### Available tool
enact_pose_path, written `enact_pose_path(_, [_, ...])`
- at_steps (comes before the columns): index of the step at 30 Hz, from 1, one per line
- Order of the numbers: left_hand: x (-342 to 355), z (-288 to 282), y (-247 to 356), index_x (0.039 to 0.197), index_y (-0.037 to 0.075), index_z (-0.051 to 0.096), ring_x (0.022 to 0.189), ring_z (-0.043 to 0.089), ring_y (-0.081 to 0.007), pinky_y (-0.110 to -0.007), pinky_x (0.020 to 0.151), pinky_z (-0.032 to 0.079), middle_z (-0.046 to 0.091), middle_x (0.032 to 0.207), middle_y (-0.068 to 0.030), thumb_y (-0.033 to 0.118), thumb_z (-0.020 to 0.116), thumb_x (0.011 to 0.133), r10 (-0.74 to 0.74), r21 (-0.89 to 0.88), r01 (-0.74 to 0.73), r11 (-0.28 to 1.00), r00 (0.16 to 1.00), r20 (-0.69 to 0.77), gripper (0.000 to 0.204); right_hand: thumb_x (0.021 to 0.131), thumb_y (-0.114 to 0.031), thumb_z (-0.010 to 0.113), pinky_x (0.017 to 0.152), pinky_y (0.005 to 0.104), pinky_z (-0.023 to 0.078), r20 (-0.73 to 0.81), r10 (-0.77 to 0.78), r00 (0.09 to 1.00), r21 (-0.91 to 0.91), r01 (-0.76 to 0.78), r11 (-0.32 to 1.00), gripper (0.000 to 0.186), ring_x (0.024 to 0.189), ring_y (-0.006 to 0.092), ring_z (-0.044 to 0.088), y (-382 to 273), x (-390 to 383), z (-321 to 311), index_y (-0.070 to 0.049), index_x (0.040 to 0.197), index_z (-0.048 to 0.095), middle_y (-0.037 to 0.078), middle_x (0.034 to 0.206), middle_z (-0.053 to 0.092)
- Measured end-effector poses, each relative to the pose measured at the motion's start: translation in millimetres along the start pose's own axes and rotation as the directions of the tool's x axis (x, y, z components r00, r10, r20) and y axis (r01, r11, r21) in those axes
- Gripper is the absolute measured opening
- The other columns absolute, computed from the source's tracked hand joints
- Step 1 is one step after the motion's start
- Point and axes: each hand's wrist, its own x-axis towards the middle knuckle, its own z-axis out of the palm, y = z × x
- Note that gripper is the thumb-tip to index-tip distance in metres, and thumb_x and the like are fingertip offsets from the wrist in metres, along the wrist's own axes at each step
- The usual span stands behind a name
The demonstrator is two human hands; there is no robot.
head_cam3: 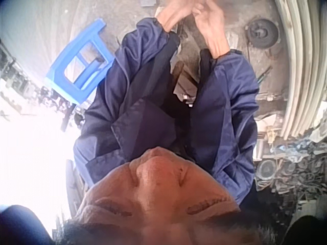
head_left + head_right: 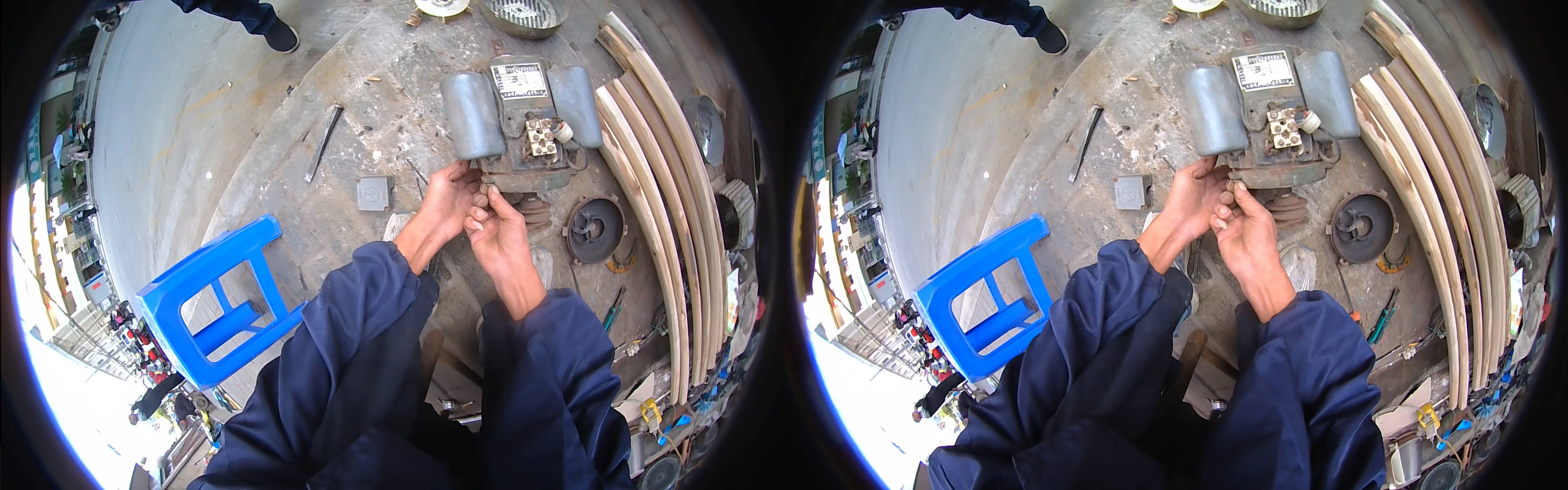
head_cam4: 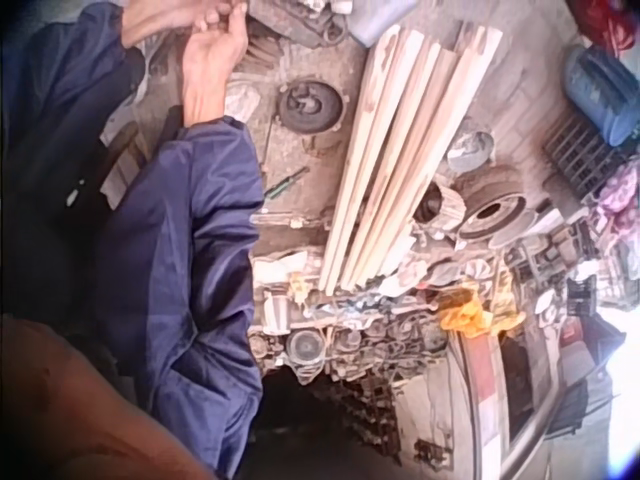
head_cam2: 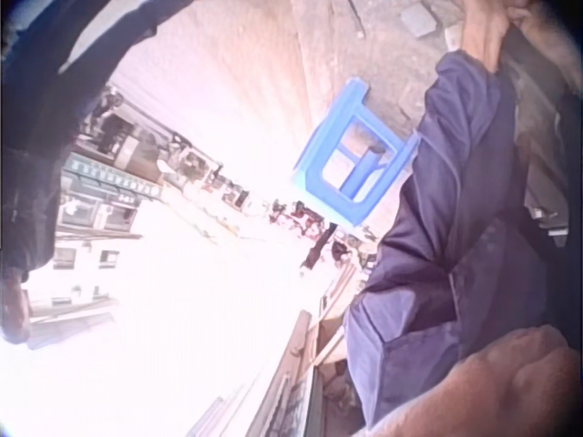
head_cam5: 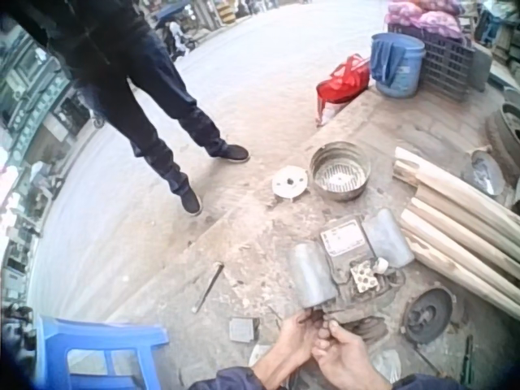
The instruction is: The person disassembles a small electric motor, removes the front housing and rotor, and uses a screwdriver to adjust internal components. They then reassemble the motor and test the shaft rotation.
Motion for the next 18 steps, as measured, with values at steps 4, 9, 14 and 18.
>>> enact_pose_path(4, [-2.3,9.3,-1.3,0.123,-0.001,0.052,0.074,0.051,-0.0199,-0.033,0.059,0.048,0.056,0.101,-0.0118,0.044,0.042,0.104,0.019,0.009,-0.019,1.000,0.999,-0.029,0.049,0.103,-0.019,0.064,0.064,0.0284,0.041,-0.043,-0.027,0.999,-0.010,0.027,1.000,0.014,0.073,0.0135,0.051,-0.3,0.5,0.8,-0.005,0.108,0.064,0.002,0.087,0.061])
enact_pose_path(9, [-3.0,9.7,-2.2,0.120,0.000,0.051,0.074,0.052,-0.0199,-0.033,0.060,0.048,0.057,0.101,-0.0120,0.044,0.042,0.105,0.027,0.027,-0.026,0.999,0.999,-0.046,0.048,0.103,-0.019,0.064,0.065,0.0284,0.041,0.026,-0.003,1.000,-0.017,0.003,1.000,0.015,0.073,0.0133,0.051,0.2,1.1,-5.0,-0.005,0.108,0.064,0.001,0.086,0.060])
enact_pose_path(14, [-6.0,17.2,-1.4,0.105,0.004,0.051,0.065,0.047,-0.0174,-0.031,0.054,0.044,0.054,0.087,-0.0089,0.044,0.045,0.104,0.014,-0.001,-0.014,1.000,0.996,-0.084,0.041,0.104,-0.017,0.061,0.063,0.0268,0.041,-0.041,-0.036,0.998,-0.033,0.035,0.999,0.012,0.069,0.0115,0.050,-0.5,-1.8,6.7,-0.005,0.107,0.062,0.001,0.085,0.058])
enact_pose_path(18, [-0.1,0.9,-1.9,0.124,-0.002,0.050,0.078,0.054,-0.0215,-0.034,0.062,0.050,0.057,0.104,-0.0130,0.040,0.039,0.105,0.018,0.017,-0.018,1.000,1.000,0.014,0.047,0.104,-0.017,0.061,0.063,0.0265,0.041,0.026,0.000,1.000,-0.026,0.000,1.000,0.013,0.070,0.0115,0.050,-1.5,-2.3,0.9,-0.005,0.108,0.062,0.001,0.085,0.058])
